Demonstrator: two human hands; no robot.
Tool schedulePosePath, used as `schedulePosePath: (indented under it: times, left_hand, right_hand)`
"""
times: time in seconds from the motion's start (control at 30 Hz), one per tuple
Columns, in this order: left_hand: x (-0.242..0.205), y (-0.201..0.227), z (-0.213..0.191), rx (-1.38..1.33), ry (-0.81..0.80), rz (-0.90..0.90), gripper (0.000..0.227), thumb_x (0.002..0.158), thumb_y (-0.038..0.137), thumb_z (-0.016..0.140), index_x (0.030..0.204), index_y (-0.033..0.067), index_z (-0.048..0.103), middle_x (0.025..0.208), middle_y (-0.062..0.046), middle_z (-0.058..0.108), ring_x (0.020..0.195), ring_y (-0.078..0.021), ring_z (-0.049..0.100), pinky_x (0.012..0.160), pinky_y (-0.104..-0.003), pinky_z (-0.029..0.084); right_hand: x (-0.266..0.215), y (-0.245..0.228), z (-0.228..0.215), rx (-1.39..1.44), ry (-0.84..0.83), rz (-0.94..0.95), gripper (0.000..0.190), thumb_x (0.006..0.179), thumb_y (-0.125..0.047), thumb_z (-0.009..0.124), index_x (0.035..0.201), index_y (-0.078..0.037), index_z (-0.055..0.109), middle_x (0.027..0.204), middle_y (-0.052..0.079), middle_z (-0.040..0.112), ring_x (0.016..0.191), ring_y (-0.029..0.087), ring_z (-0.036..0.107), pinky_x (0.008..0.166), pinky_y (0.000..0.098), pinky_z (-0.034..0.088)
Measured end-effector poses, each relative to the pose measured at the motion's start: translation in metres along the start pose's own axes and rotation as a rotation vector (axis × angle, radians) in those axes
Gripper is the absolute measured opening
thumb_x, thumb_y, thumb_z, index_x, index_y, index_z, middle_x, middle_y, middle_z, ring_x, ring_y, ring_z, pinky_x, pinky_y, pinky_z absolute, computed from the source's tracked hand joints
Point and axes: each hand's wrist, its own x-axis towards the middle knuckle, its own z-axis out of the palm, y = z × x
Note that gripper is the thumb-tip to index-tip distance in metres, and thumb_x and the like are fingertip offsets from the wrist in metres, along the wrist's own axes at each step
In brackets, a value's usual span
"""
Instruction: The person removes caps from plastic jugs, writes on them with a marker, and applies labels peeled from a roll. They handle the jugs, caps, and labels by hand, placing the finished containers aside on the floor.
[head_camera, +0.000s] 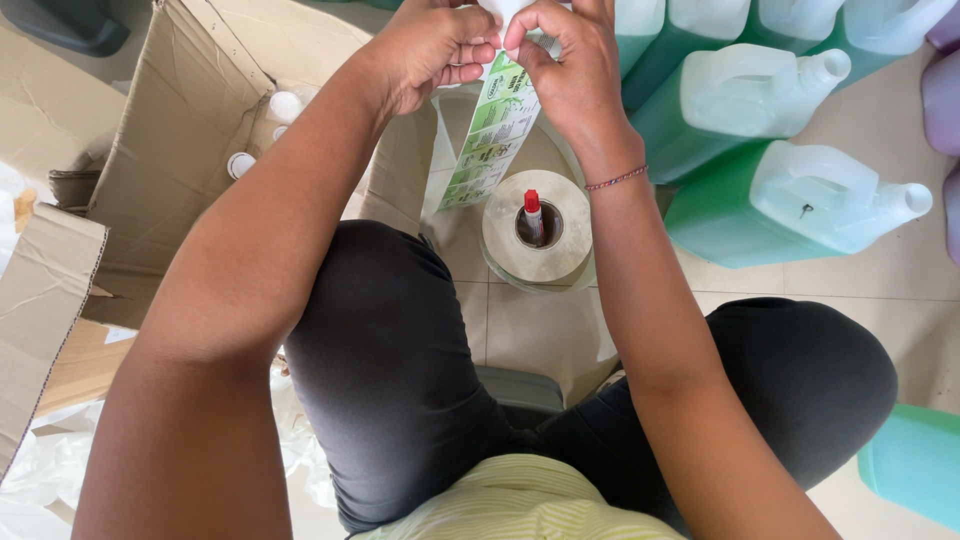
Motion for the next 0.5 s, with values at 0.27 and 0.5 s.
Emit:
schedulePosePath:
  times: [0.27, 0.5]
  left_hand:
    - [0.008, -0.006, -0.006, 0.012, 0.08, 0.026, 0.009, 0.088, 0.023, 0.068, 0.094, 0.0153, 0.069, 0.09, 0.005, 0.07, 0.082, -0.0029, 0.066, 0.079, -0.025, 0.057]
    - [0.016, -0.015, -0.02, 0.103, 0.176, -0.028, 0.007, 0.089, 0.024, 0.068, 0.089, 0.0173, 0.069, 0.087, 0.008, 0.068, 0.076, 0.0004, 0.062, 0.071, -0.022, 0.055]
  right_hand:
    - [0.002, -0.01, -0.004, 0.032, -0.017, 0.05, 0.013, 0.097, -0.004, 0.081, 0.1, -0.011, 0.071, 0.106, 0.004, 0.064, 0.111, 0.024, 0.059, 0.094, 0.0348, 0.049]
    - [0.006, -0.024, -0.02, 0.009, -0.028, -0.007, 0.015, 0.099, -0.003, 0.08, 0.104, -0.008, 0.067, 0.104, 0.005, 0.065, 0.101, 0.024, 0.061, 0.088, 0.036, 0.048]
